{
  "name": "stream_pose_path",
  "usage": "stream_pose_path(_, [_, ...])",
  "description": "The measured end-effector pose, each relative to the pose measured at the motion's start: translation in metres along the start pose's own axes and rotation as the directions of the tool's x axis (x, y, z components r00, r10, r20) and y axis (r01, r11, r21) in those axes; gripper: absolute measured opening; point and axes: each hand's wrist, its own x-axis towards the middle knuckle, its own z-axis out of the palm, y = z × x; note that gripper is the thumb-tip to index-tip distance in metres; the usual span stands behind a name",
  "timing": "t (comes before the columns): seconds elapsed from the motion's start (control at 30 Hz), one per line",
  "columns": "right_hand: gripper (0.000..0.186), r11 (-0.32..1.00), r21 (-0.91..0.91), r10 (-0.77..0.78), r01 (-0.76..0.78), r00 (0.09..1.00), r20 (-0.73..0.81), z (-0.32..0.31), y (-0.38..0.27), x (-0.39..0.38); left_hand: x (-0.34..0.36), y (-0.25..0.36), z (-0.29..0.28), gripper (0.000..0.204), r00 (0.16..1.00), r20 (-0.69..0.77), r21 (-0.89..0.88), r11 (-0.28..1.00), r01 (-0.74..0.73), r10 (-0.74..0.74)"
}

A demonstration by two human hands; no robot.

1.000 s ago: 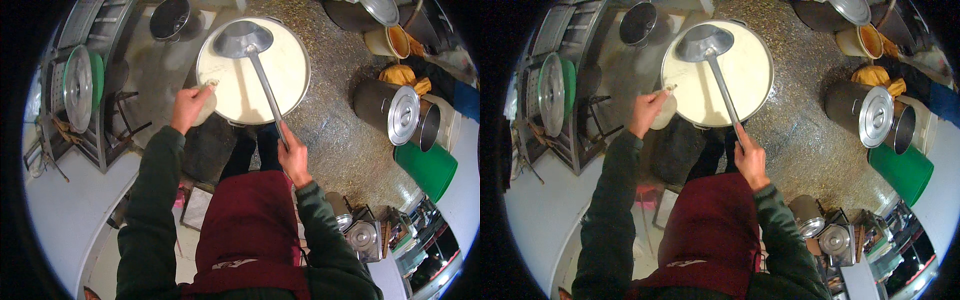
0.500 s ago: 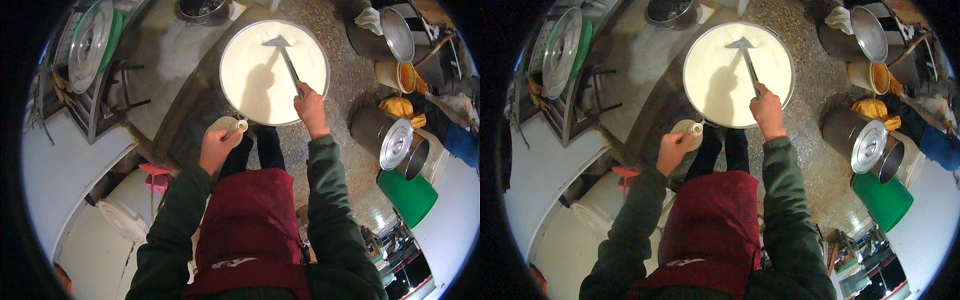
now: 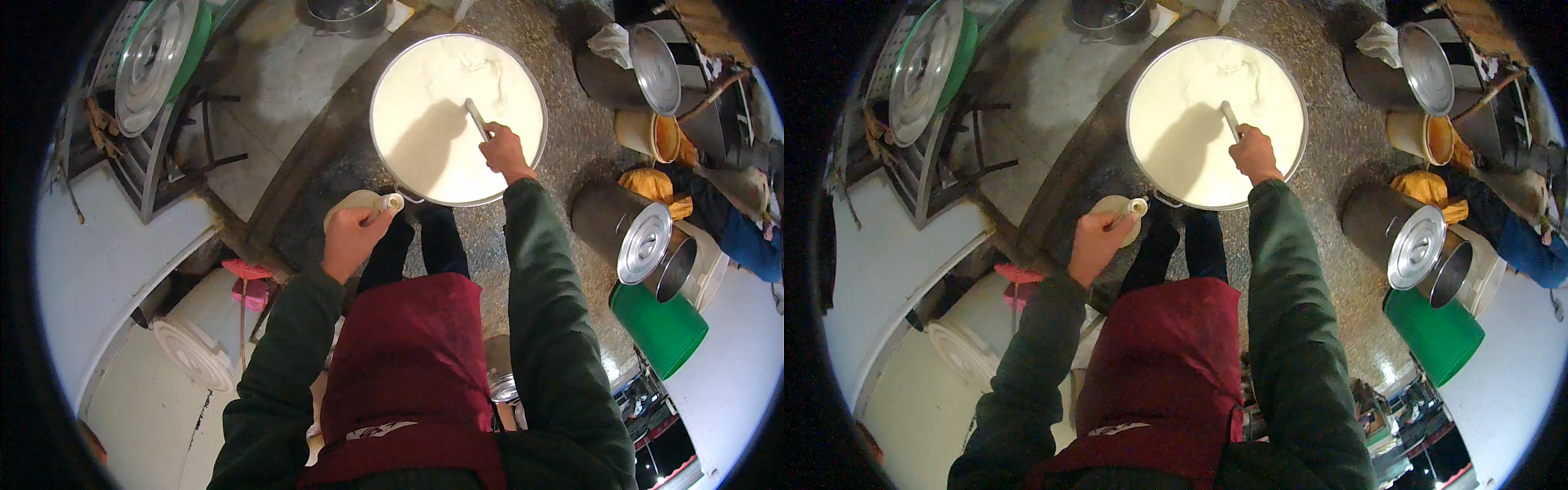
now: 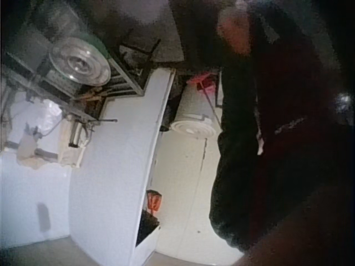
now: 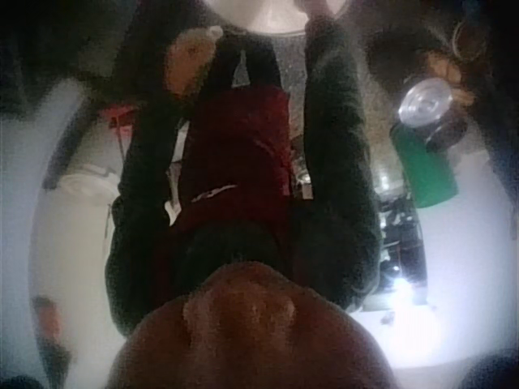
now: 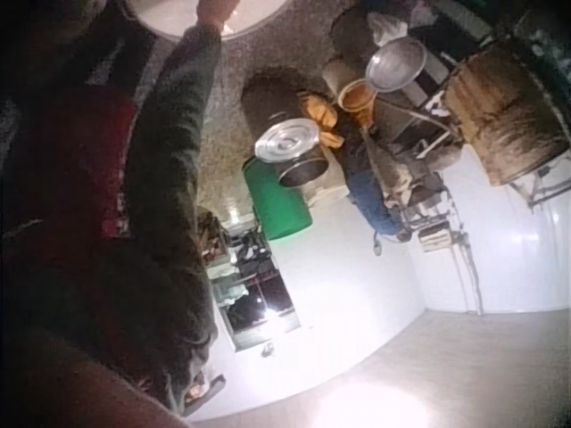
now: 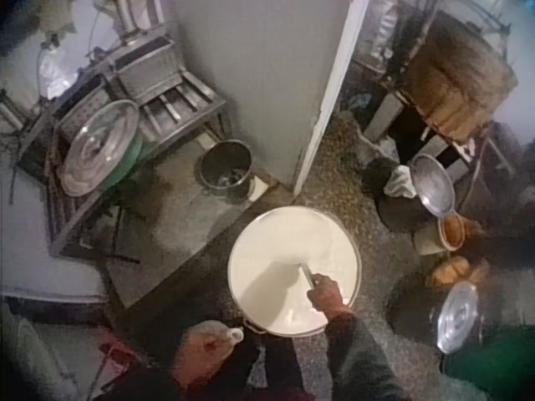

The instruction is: The person uses a ladle to transfer a white liquid from a large pot into a small plastic bottle. After filling the bottle, the person places the ladle in a nearby pot, covers the large pot with a lid, and walks toward a service counter.

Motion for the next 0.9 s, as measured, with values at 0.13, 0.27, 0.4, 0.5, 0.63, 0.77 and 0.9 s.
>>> stream_pose_path(0.13, [0.052, 0.997, -0.059, -0.047, 0.047, 0.999, -0.011, 0.029, 0.024, 0.003, 0.021, 0.005, -0.001, 0.052, 0.999, 0.035, 0.058, 0.998, -0.027, 0.025])
stream_pose_path(0.27, [0.054, 0.992, -0.08, -0.1, 0.098, 0.995, -0.015, 0.056, 0.049, -0.022, 0.059, 0.014, 0.004, 0.058, 0.981, 0.108, 0.189, 0.972, 0.139, -0.161])
stream_pose_path(0.4, [0.057, 0.994, -0.044, -0.096, 0.095, 0.995, -0.025, 0.076, 0.068, -0.079, 0.102, 0.032, 0.011, 0.062, 0.943, 0.204, 0.473, 0.87, 0.14, -0.263])
stream_pose_path(0.5, [0.056, 0.996, 0.018, -0.081, 0.082, 0.995, -0.063, 0.086, 0.08, -0.132, 0.131, 0.041, 0.029, 0.059, 0.927, 0.261, 0.592, 0.803, 0.066, -0.268])
stream_pose_path(0.63, [0.055, 0.966, 0.252, -0.027, 0.056, 0.993, -0.119, 0.088, 0.093, -0.2, 0.165, 0.037, 0.063, 0.057, 0.951, 0.272, 0.698, 0.71, -0.091, -0.146])
stream_pose_path(0.77, [0.056, 0.929, 0.371, 0.031, 0.0, 0.997, -0.076, 0.084, 0.103, -0.258, 0.196, 0.034, 0.096, 0.052, 0.915, 0.348, 0.84, 0.502, -0.207, -0.204])
stream_pose_path(0.9, [0.058, 0.936, 0.351, 0.011, 0.033, 0.993, -0.121, 0.075, 0.111, -0.301, 0.215, 0.036, 0.113, 0.046, 0.922, 0.359, 0.867, 0.418, -0.272, -0.143])
